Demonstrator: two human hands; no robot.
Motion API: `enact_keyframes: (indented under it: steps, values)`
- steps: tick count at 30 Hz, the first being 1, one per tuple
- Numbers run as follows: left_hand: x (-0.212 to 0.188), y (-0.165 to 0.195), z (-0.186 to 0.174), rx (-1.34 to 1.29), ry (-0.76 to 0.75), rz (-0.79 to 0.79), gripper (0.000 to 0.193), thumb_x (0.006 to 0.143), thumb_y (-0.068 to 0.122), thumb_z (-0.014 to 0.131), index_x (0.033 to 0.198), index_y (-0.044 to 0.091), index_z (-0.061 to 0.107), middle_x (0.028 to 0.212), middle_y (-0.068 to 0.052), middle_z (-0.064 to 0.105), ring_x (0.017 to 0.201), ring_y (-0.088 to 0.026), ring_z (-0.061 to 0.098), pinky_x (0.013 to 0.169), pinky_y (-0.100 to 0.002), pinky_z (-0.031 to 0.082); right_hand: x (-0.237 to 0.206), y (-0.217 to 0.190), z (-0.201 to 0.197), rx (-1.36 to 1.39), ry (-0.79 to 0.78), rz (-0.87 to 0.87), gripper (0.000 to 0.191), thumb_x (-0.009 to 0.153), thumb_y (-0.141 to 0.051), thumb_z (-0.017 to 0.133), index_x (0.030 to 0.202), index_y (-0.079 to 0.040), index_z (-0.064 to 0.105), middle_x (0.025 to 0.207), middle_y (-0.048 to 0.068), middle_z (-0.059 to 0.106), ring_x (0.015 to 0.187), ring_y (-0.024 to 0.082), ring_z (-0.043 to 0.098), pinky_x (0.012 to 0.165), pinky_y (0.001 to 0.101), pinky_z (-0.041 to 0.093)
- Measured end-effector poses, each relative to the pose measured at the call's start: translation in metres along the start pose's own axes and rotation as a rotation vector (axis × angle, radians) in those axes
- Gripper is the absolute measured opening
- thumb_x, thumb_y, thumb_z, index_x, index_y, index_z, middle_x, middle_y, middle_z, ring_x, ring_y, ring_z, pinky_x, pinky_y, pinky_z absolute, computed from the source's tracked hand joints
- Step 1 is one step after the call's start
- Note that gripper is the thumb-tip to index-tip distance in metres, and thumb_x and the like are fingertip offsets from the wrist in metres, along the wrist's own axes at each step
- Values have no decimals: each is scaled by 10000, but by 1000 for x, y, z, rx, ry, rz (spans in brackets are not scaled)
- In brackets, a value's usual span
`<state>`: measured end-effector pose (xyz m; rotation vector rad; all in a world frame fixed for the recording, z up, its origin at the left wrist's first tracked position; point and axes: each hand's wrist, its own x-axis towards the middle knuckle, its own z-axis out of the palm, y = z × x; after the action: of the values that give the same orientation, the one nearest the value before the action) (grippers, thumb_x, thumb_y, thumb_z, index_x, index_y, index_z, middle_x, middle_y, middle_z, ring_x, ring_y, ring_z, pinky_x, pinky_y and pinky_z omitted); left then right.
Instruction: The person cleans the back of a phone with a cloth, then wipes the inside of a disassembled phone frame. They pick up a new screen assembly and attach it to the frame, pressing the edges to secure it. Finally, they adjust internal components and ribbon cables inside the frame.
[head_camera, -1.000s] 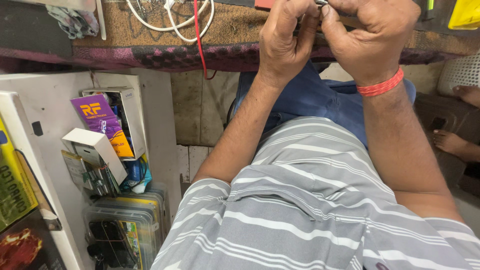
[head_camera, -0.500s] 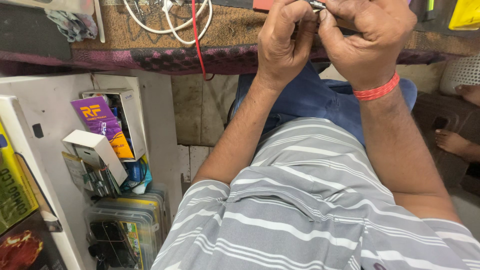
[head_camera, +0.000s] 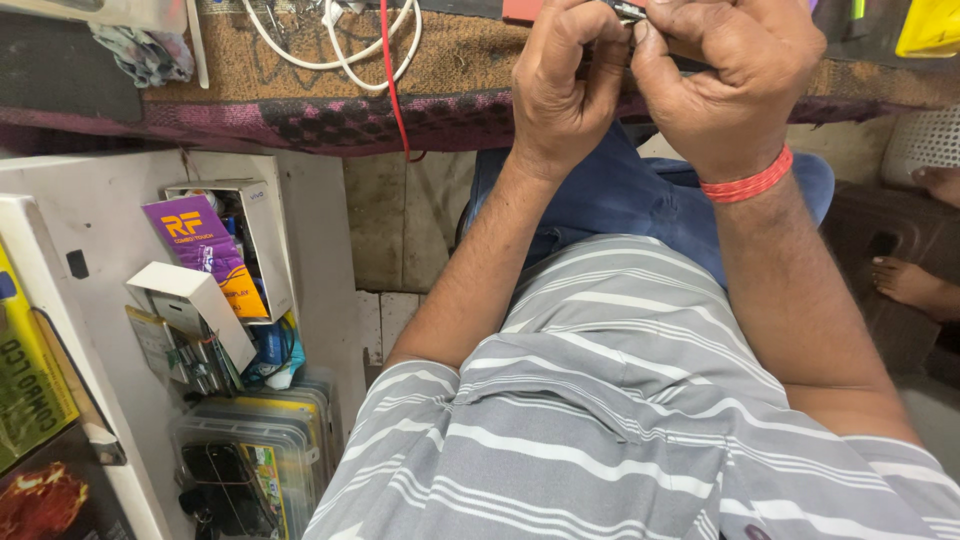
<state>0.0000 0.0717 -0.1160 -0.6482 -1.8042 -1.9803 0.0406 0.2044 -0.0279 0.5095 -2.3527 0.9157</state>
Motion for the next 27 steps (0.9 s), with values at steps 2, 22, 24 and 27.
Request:
enact_keyframes:
  steps: [2, 22, 24, 27]
  values:
    - [0, 0, 1, -16, 4, -11, 233, 986, -12, 716, 1087, 136, 567, 1002, 26, 615, 785, -65, 665, 640, -213, 578, 0, -1, 0, -14, 4, -3, 184, 949, 125, 763, 1120, 57, 762, 977, 133, 739, 918, 222, 725, 767, 287, 570]
    - [-6, -6, 3, -97, 65, -165, 227, 1007, 97, 724, 1057, 120, 504, 839, 37, 616, 676, -29, 642, 580, -212, 538, 15, -6, -3, 18, -58, 26, 60, 998, 94, 769, 1049, 63, 772, 1026, 131, 763, 922, 213, 734, 803, 295, 552]
    - [-6, -7, 1, -76, 60, -223, 250, 1002, 114, 748, 1099, 105, 518, 881, 16, 669, 684, -38, 681, 597, -212, 555, 19, -6, -5, 37, -84, 41, 41, 1016, 95, 759, 1041, 64, 769, 1014, 129, 765, 921, 204, 739, 804, 281, 549]
    - [-6, -13, -4, -135, 7, -242, 347, 1036, 164, 711, 1299, 63, 507, 1166, -72, 726, 985, -131, 759, 835, -272, 628, 21, -4, -5, 9, -113, 35, 30, 1024, 97, 747, 1025, 71, 761, 988, 129, 763, 914, 194, 740, 791, 267, 539]
